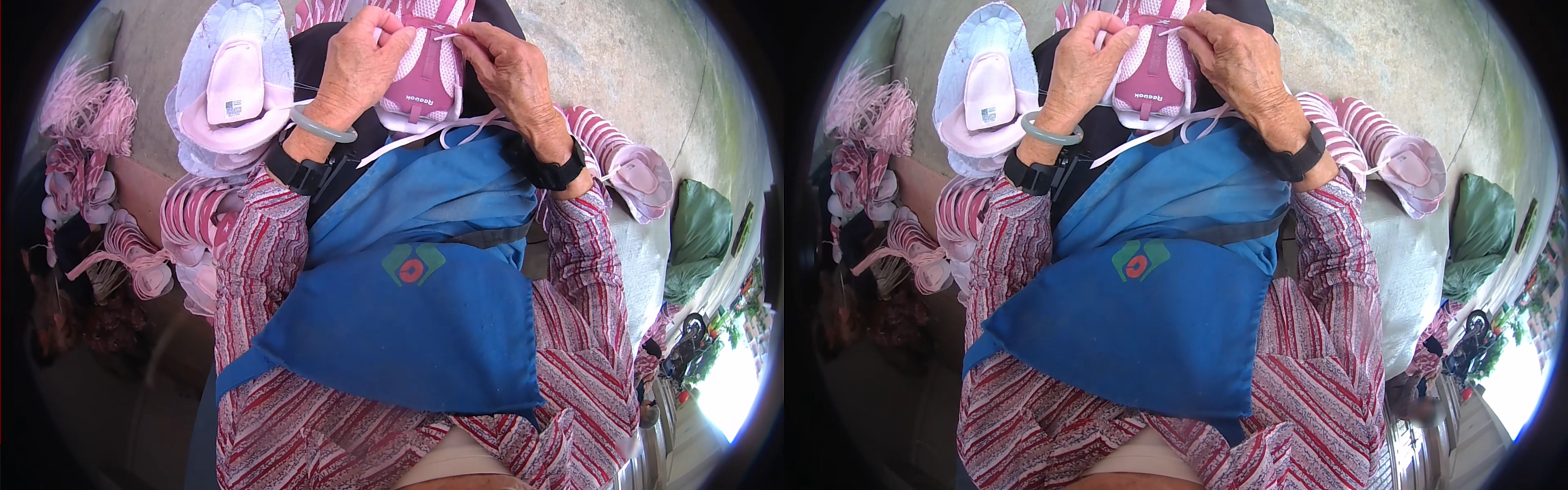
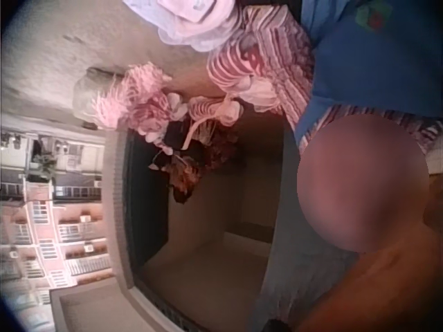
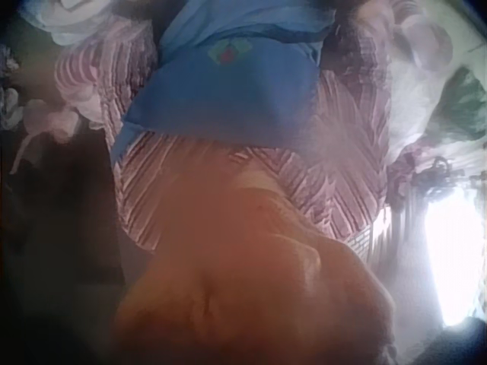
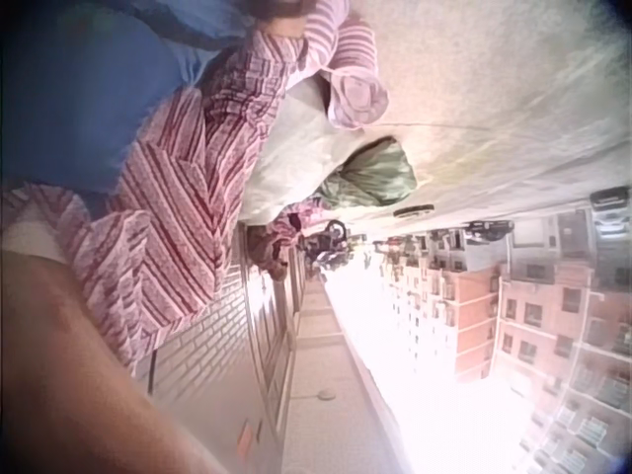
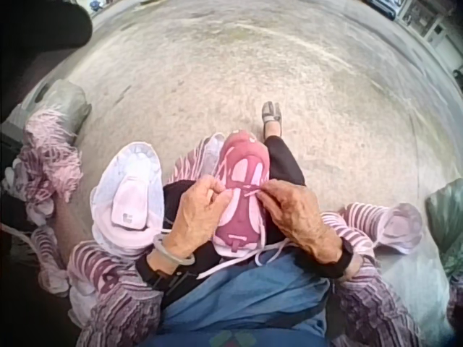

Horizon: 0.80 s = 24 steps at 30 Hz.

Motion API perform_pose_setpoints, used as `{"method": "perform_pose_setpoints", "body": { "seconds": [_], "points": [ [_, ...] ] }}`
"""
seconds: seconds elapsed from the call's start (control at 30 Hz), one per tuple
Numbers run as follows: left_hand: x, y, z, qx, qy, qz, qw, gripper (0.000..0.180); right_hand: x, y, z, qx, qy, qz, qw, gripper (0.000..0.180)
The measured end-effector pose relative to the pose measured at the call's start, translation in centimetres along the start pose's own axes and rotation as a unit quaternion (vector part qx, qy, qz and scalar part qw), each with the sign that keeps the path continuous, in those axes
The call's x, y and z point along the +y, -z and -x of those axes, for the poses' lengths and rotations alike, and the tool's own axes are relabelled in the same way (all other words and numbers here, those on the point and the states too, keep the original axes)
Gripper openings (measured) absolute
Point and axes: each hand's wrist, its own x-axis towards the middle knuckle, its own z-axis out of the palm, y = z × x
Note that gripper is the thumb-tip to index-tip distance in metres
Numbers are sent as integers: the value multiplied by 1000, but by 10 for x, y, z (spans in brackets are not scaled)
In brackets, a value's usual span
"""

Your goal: The recorder is lacing pink athletic shoes.

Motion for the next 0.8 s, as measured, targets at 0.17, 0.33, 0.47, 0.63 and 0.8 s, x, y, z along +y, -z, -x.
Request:
{"method": "perform_pose_setpoints", "body": {
  "seconds": [0.17,0.33,0.47,0.63,0.8],
  "points": [
    [1,-6,3,-47,86,-14,995,25,-4,3,-1,20,13,19,1000,17],
    [-3,-8,0,-35,92,1,995,26,-6,-1,-3,48,33,4,998,16],
    [-7,-8,-2,-50,86,-8,995,27,-6,0,-3,45,28,-13,999,16],
    [-3,-9,0,-55,94,-8,994,29,-3,1,-1,19,24,-15,999,17],
    [-1,-12,3,-45,83,-9,995,28,-6,6,-6,-7,27,-16,999,15]
  ]
}}
